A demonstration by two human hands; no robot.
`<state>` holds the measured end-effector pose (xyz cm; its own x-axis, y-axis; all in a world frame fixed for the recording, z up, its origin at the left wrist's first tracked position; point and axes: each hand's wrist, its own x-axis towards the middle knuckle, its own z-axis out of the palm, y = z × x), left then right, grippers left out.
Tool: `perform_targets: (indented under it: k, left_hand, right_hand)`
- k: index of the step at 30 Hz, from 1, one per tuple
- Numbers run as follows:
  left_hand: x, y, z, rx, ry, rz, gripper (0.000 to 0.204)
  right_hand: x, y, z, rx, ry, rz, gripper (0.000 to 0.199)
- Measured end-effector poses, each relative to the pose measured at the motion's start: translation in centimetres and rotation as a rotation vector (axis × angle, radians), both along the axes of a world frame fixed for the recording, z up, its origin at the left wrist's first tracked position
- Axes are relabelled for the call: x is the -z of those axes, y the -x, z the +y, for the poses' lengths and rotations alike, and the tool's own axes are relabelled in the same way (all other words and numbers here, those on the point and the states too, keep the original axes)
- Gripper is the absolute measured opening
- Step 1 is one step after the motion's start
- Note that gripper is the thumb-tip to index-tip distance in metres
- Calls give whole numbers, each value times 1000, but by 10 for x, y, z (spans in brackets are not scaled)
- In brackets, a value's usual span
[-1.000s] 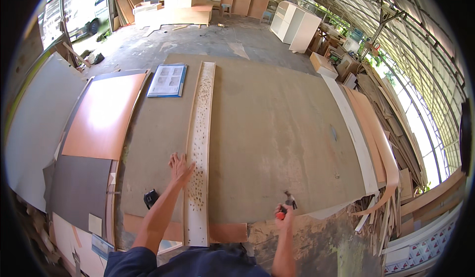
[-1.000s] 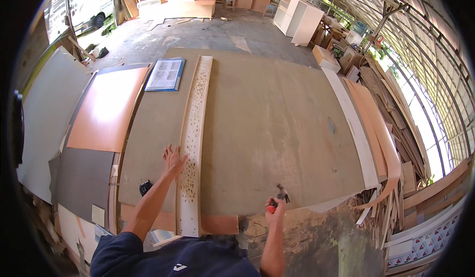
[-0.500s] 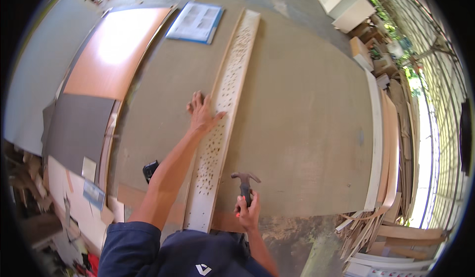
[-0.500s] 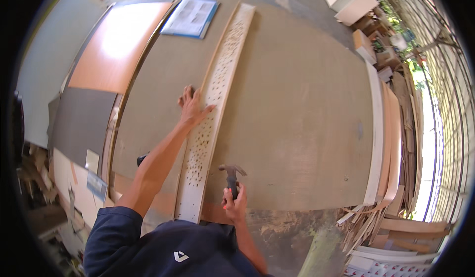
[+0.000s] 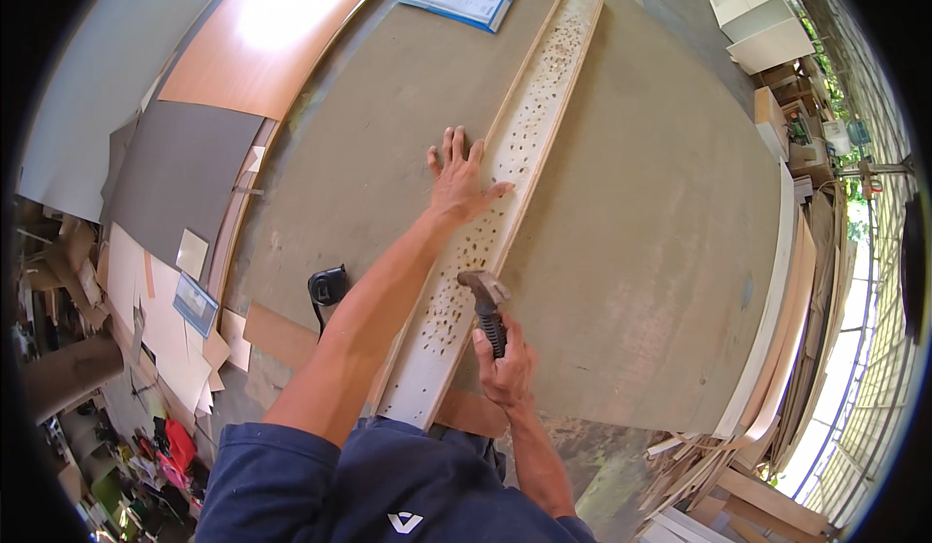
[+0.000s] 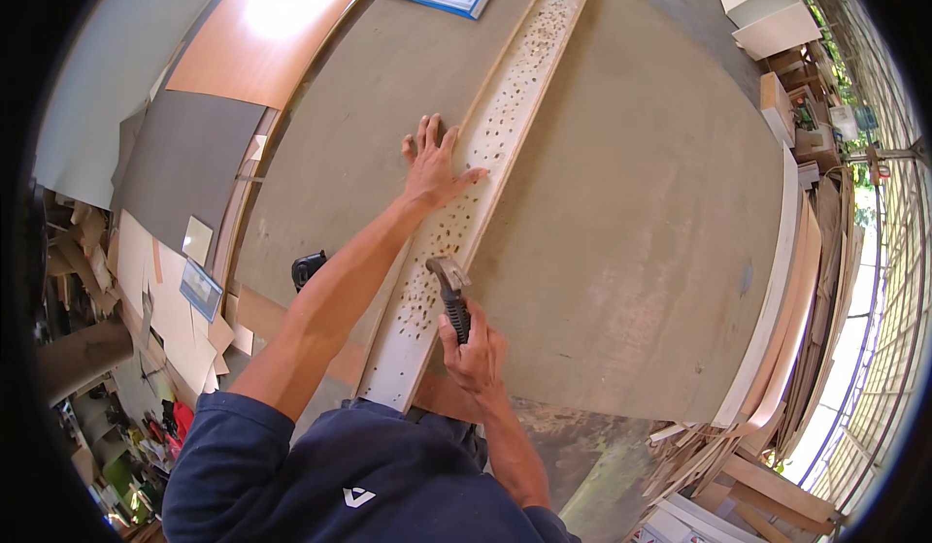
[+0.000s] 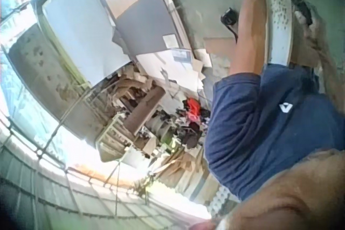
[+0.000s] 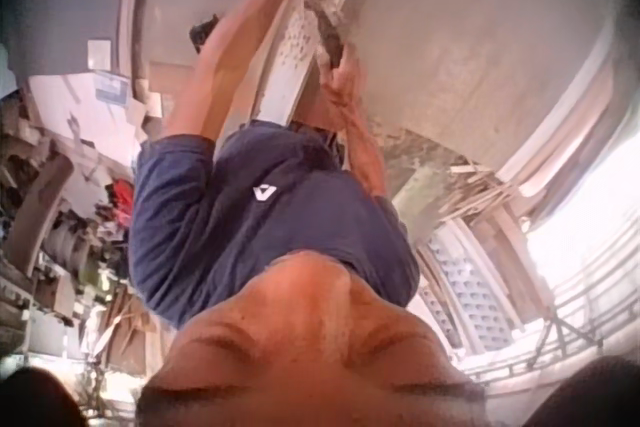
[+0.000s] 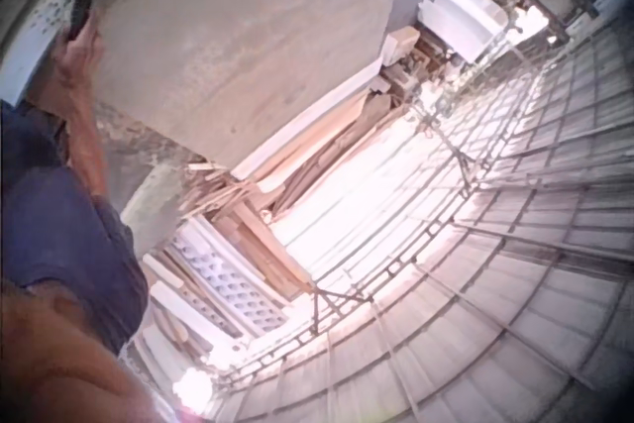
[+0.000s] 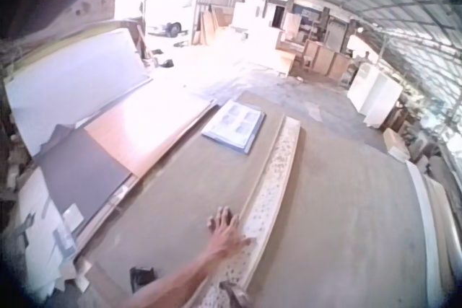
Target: The person measures wooden boards and panels with a tape measure, marks them with a pencil, and hammers a guide rail into a workbench.
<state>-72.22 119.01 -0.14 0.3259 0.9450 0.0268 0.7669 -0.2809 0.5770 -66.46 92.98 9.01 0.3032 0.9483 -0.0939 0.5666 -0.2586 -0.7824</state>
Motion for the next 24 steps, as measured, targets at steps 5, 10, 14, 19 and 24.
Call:
perform_targets:
  k: [5,10,14,19,24]
  left_hand:
    - [1,-3,-1,-14,-7,-1,90]
    - [4,-3,0,-12,11,25,91]
    - [3,0,1,-15,23,28,90]
    - [0,-5,1,-5,9,30,90]
    - [2,0,2,-27,28,38,89]
  right_hand:
    - [-6,17,13,-15,-414,-46,31]
    - [26,13,12,-268,84,-372,30]
    - [-19,16,22,-67,-238,-240,34]
    - [24,10,16,-228,-287,-316,29]
    - [-7,17,33,-270,66,-340,26]
